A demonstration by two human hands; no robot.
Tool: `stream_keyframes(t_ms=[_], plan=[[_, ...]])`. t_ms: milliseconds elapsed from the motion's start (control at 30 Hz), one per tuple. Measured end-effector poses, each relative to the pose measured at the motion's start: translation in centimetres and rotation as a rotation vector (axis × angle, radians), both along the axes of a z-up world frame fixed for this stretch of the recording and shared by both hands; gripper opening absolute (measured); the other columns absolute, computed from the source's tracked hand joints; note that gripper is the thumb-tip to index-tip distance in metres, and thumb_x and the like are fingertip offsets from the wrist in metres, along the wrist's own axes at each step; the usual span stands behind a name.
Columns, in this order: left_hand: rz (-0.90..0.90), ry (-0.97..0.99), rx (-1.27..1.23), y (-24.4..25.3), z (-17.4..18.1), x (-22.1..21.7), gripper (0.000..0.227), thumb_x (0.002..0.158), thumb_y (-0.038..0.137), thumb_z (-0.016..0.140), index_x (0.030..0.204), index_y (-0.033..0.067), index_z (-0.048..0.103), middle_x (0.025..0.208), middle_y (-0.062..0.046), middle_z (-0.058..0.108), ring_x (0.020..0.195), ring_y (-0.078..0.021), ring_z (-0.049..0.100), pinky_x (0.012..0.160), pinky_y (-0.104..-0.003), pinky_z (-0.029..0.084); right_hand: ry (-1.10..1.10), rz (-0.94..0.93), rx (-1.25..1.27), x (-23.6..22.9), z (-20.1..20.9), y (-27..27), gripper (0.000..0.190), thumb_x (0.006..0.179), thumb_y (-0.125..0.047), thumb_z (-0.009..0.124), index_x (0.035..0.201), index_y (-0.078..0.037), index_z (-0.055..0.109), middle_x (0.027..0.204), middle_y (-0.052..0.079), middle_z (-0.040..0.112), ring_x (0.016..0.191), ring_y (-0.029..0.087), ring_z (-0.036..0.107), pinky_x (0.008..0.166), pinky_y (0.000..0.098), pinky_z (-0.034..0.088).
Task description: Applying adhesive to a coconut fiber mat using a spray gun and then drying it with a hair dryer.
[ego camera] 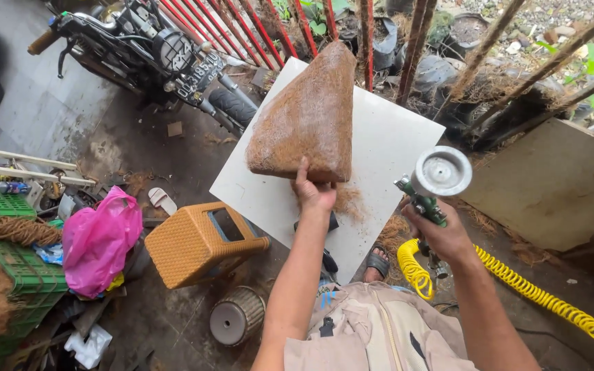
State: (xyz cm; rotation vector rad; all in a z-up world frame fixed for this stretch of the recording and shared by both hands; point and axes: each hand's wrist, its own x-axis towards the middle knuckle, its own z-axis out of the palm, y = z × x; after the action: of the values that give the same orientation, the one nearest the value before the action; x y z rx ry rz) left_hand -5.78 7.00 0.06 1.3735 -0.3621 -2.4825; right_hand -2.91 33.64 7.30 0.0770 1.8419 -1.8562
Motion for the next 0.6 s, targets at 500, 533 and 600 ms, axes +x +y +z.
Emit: stream_keyframes(t_ms=[500, 533, 600], plan=[[0.098, 0.018, -0.097, 4.9, -1.6, -3.8, 0.083, 0.064, 0.027, 0.095, 0.128, 0.015, 0.043, 0.122, -0.009, 0.047, 0.117, -0.0246, 0.044, 0.105, -0.046, 0.026, 0.048, -0.003, 0.183, 0.8, 1.3, -1.7, 0.024, 0.089, -0.026, 0.076, 0.078, -0.007, 0.067, 0.049, 0.011, 0.06, 0.049, 0.018, 0.055, 0.05, 0.0298, 0.043], [0.097, 0.015, -0.1, 4.9, -1.3, -3.8, 0.084, 0.064, 0.027, 0.095, 0.129, 0.0149, 0.042, 0.123, -0.009, 0.047, 0.118, -0.0251, 0.044, 0.106, -0.046, 0.026, 0.037, -0.052, 0.185, 0.9, 0.9, -1.7, 0.025, 0.09, -0.026, 0.075, 0.078, -0.006, 0.066, 0.05, 0.011, 0.06, 0.049, 0.018, 0.056, 0.05, 0.0285, 0.043], [0.113, 0.014, -0.103, 5.0, -1.1, -4.1, 0.085, 0.064, 0.026, 0.095, 0.13, 0.0149, 0.041, 0.124, -0.009, 0.046, 0.119, -0.0257, 0.044, 0.107, -0.047, 0.025, 0.03, -0.084, 0.186, 1.0, 1.3, -1.8, 0.026, 0.092, -0.026, 0.074, 0.077, -0.006, 0.065, 0.05, 0.01, 0.059, 0.049, 0.017, 0.056, 0.051, 0.0271, 0.044]])
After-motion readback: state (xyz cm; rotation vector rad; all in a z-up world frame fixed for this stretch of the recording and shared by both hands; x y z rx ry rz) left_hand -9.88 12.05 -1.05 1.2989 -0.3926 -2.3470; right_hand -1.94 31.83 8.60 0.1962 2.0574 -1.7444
